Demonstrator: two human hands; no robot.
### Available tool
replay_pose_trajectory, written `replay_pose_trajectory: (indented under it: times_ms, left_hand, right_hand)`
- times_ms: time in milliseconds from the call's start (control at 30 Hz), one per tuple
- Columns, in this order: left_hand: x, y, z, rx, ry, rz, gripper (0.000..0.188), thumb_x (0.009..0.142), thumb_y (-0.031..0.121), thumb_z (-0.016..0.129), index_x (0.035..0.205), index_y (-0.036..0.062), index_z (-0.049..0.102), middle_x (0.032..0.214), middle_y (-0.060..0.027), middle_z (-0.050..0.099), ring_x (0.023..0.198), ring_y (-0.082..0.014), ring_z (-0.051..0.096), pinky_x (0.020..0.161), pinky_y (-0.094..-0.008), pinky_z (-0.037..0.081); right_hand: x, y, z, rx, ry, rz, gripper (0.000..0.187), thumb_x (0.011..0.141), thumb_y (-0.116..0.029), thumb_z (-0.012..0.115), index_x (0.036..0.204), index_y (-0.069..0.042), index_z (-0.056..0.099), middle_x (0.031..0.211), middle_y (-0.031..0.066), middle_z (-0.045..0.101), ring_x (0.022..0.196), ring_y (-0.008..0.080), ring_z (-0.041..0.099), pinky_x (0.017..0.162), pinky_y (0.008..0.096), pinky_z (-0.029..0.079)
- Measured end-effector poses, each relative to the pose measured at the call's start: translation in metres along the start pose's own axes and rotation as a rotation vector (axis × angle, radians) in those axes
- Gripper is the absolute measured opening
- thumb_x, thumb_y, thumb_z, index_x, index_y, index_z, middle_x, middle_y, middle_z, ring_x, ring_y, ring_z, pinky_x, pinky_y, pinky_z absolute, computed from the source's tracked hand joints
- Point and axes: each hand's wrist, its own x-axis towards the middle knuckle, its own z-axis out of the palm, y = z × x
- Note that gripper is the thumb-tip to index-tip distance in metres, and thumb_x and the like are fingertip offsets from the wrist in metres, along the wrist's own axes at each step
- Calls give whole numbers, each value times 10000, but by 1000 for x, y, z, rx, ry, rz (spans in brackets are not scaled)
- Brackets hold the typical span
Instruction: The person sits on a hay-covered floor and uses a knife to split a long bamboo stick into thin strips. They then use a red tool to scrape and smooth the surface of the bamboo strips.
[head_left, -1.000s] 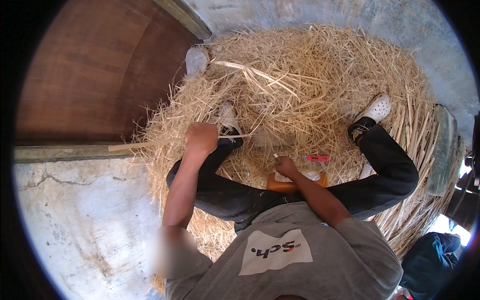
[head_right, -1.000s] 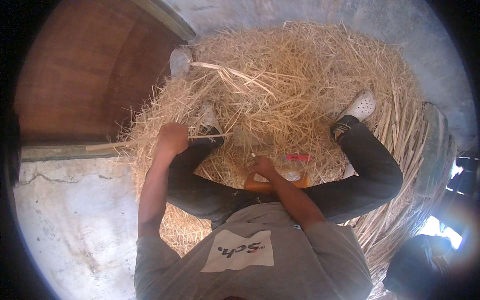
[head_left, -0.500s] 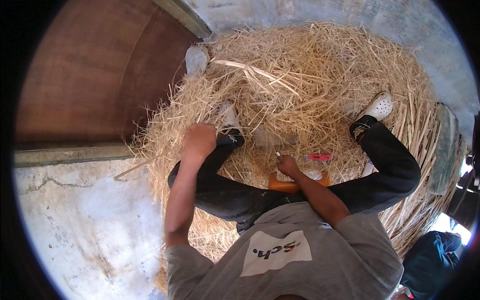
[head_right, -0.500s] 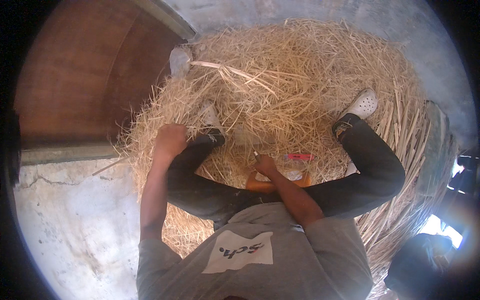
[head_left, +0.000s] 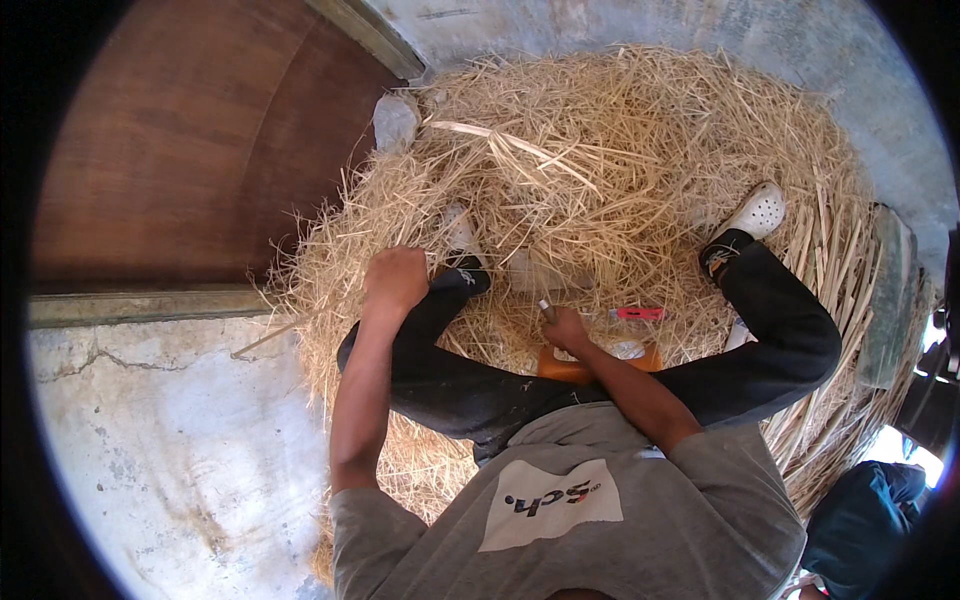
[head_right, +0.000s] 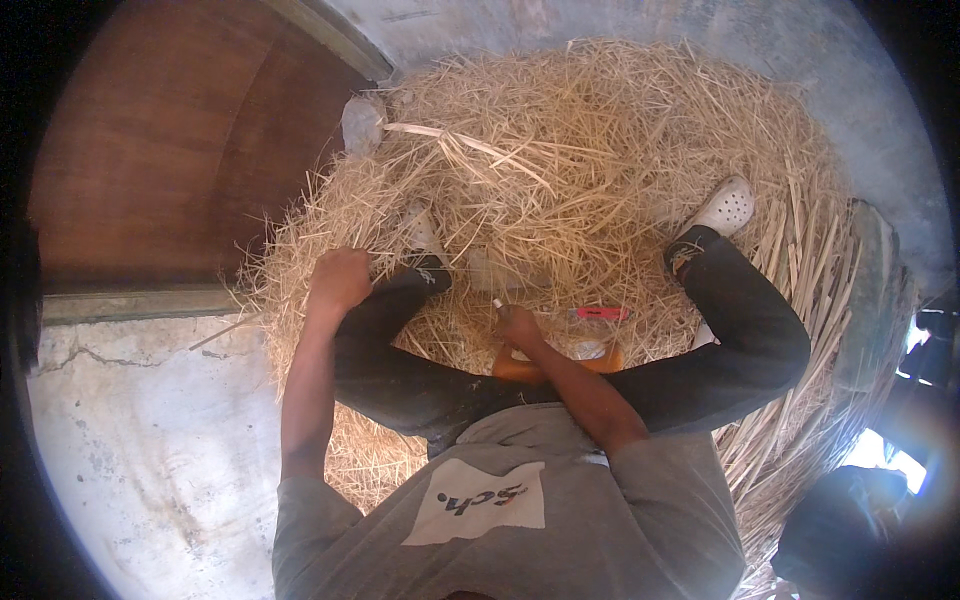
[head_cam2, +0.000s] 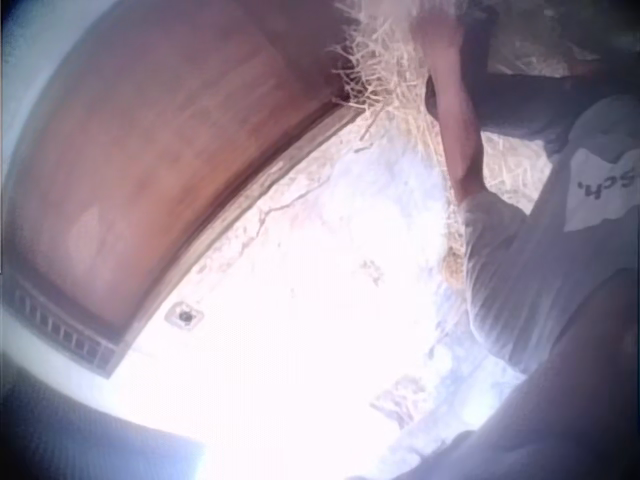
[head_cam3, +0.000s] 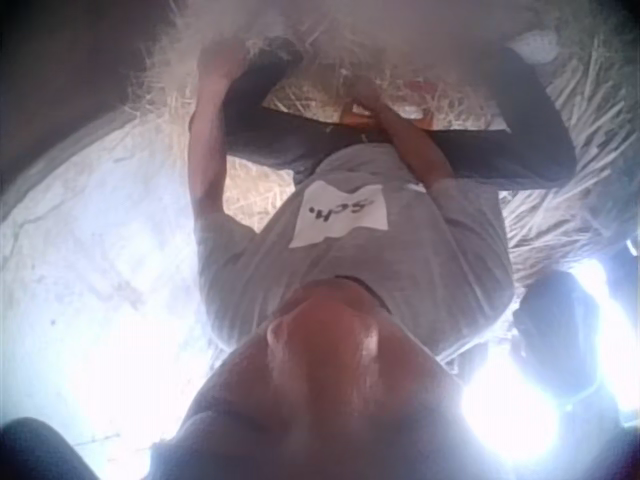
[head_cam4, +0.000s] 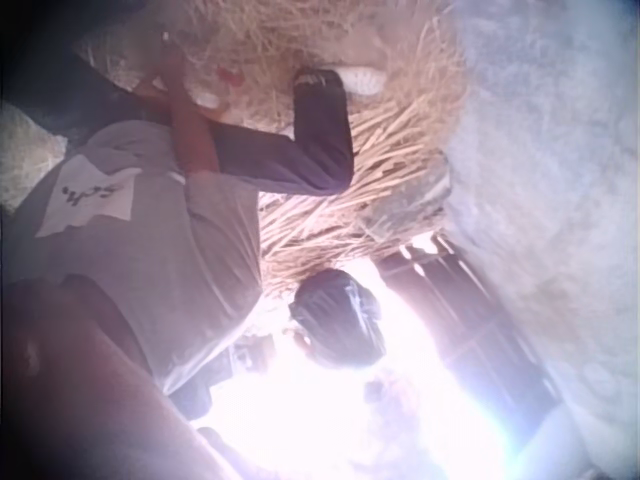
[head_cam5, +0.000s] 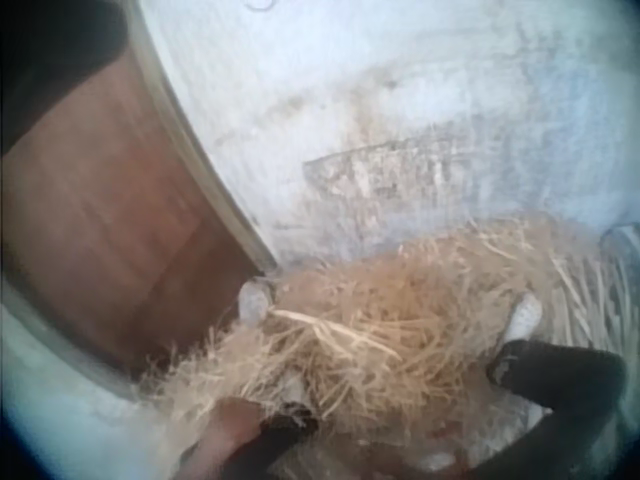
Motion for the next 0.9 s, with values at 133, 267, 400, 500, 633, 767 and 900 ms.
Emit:
replay_pose_trajectory:
  times_ms: [133, 267, 400, 500, 633, 767, 900]
  left_hand:
    - [-3, -9, 14, -7, -6, -28, 197, 732, 54, 580, 878, 0, 700, 921, -211, 680, 908, -370, 662, 817, -440, 528]
    - [-8, -12, 11, 4, -26, -48, 198, 730, 51, 575, 873, -1, 702, 922, -216, 677, 901, -374, 662, 817, -440, 531]
    - [-6, -9, 14, -15, 8, -27, 194, 732, 54, 575, 866, -2, 704, 920, -217, 677, 898, -376, 663, 797, -444, 538]
    - [-1, 0, 8, -1, 19, -16, 196, 738, 60, 576, 877, 2, 701, 919, -214, 677, 892, -371, 666, 776, -444, 544]
    - [-17, 0, 9, -9, 72, -9, 188, 749, 63, 573, 877, 7, 698, 912, -205, 680, 880, -364, 670, 765, -451, 545]
    - [-18, 0, 8, 48, 7, 23, 184, 768, 69, 553, 864, 22, 702, 908, -187, 684, 874, -361, 672, 759, -451, 547]
    - [-26, 3, 17, 49, 17, -51, 191, 791, 85, 536, 860, 43, 709, 891, -172, 689, 853, -353, 680, 723, -439, 557]
  right_hand:
    - [-13, -38, 10, -48, 40, -241, 225, 711, -159, 614, 874, -5, 598, 771, 240, 623, 737, 423, 615, 660, 480, 482]
    - [-2, 2, 9, -85, 16, -162, 253, 707, -157, 617, 911, -7, 608, 755, 230, 614, 743, 431, 603, 677, 494, 479]
    - [23, 62, 2, -407, 68, -260, 252, 714, -153, 610, 930, -23, 617, 743, 221, 610, 724, 416, 606, 652, 485, 476]
    - [21, 47, 15, -248, 74, -314, 217, 718, -130, 599, 902, -16, 608, 702, 199, 589, 681, 372, 609, 635, 460, 482]
    - [-10, -27, 10, 5, -26, -254, 167, 721, -104, 582, 850, 2, 590, 640, 160, 556, 605, 306, 597, 589, 421, 490]
    - [6, 9, -3, -95, -51, -119, 151, 736, -114, 575, 829, 4, 587, 595, 152, 562, 499, 279, 578, 482, 392, 470]
    - [-1, -4, -18, -148, -74, -140, 158, 745, -133, 575, 824, 3, 587, 579, 156, 573, 445, 278, 560, 431, 381, 452]
